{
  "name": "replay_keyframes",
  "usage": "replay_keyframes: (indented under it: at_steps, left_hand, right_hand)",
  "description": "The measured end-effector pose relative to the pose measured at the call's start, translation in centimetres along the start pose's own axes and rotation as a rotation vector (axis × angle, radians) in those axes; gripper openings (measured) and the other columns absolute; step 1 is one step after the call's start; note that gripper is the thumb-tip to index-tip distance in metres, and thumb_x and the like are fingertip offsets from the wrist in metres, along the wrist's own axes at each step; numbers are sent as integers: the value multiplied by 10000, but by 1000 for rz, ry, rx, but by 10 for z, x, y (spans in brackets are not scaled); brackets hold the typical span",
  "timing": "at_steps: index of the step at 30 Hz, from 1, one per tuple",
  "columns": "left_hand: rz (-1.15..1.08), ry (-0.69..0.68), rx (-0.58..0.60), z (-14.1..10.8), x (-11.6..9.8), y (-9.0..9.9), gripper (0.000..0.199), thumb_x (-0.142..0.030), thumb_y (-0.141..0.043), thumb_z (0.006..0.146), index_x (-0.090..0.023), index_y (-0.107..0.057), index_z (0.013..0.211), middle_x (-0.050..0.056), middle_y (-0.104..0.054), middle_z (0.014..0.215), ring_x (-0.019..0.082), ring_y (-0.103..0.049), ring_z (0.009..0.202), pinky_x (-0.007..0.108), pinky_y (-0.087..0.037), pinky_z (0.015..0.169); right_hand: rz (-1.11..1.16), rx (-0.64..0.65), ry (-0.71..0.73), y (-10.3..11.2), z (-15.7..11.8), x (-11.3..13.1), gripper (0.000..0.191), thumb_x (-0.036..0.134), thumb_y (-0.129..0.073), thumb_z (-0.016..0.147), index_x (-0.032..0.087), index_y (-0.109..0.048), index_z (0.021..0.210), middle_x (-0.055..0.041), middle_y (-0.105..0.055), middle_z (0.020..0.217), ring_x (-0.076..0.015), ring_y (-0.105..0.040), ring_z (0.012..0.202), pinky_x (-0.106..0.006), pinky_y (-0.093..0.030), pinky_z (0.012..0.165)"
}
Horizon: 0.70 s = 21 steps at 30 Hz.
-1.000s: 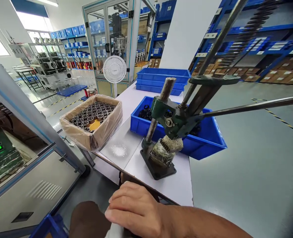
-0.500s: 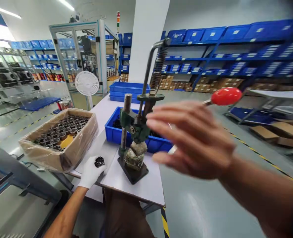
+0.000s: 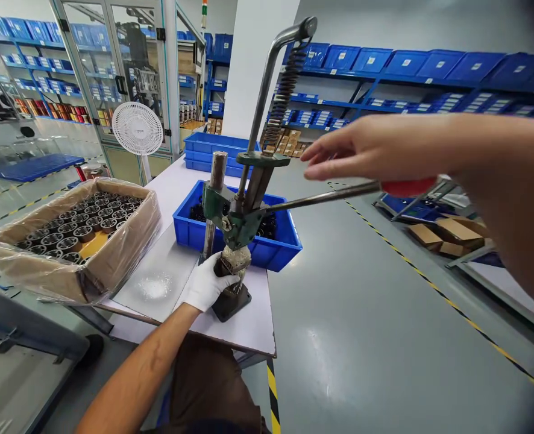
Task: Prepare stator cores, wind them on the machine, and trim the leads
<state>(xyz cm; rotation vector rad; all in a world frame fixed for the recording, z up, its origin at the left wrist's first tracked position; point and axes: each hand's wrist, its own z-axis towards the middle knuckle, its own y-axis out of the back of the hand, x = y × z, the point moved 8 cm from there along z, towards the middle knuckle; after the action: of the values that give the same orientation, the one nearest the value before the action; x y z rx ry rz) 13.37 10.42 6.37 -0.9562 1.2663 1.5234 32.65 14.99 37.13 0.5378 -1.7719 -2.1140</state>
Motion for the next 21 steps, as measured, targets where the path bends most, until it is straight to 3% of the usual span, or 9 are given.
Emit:
replay_keyframes:
  at_steps: [3,5,7,10,13,14,18,21]
  left_hand:
    - [-113,8,-31,-3,9,-6,575,-267,-788,712,-182,-593,1246,77,-706,1216,225,-658,1111,370,-502,1009]
    - [-164,11,-42,-6,9,-5,587,-262,-798,702,-180,-595,1248,82,-698,1227,230,-648,1122,376,-495,1017]
    - [-205,15,-36,-7,8,-5,597,-265,-800,703,-185,-593,1257,82,-694,1228,237,-645,1123,382,-493,1016]
    - [-257,21,-9,-8,8,-7,625,-255,-792,711,-207,-561,1290,60,-687,1242,230,-641,1135,373,-487,1026]
    - [-275,37,0,-7,13,-9,688,-234,-801,694,-220,-525,1324,51,-678,1260,233,-633,1156,369,-482,1036]
    - [-269,47,-3,-7,16,-9,712,-230,-809,683,-221,-519,1334,54,-674,1270,240,-629,1164,372,-481,1036]
    - [-254,74,-10,-7,23,-10,722,-225,-817,666,-247,-537,1331,41,-670,1277,249,-623,1178,373,-476,1043]
    - [-266,61,-9,-8,23,-10,669,-235,-807,680,-246,-564,1304,34,-689,1242,239,-643,1144,363,-489,1028]
  right_hand:
    - [347,-17,103,-52,-42,-3,633,543,-685,750,107,-674,1209,-101,-729,1026,-156,-719,838,-173,-513,653]
    - [513,-66,34,-99,-72,-7,564,514,-697,812,127,-655,1219,-139,-719,1053,-187,-719,801,-238,-582,640]
    - [656,50,-71,-163,-91,-2,548,512,-695,819,141,-630,1217,-154,-699,1078,-212,-705,811,-313,-607,669]
    - [1017,252,-272,-245,-95,9,574,534,-660,806,120,-600,1199,-162,-682,1098,-238,-695,869,-371,-594,751]
    - [1206,441,-231,-287,-82,29,460,566,-606,826,122,-685,913,-128,-708,925,-232,-676,848,-348,-547,788]
    - [1190,388,-205,-292,-76,29,450,569,-585,845,132,-674,783,-104,-695,816,-209,-656,776,-321,-525,746]
    - [1059,-122,-217,-302,-54,14,544,586,-545,882,172,-462,539,-4,-451,531,-114,-418,526,-265,-345,547]
    - [1071,-268,-207,-320,-43,20,595,649,-511,875,186,-372,528,8,-371,543,-107,-343,536,-268,-307,549]
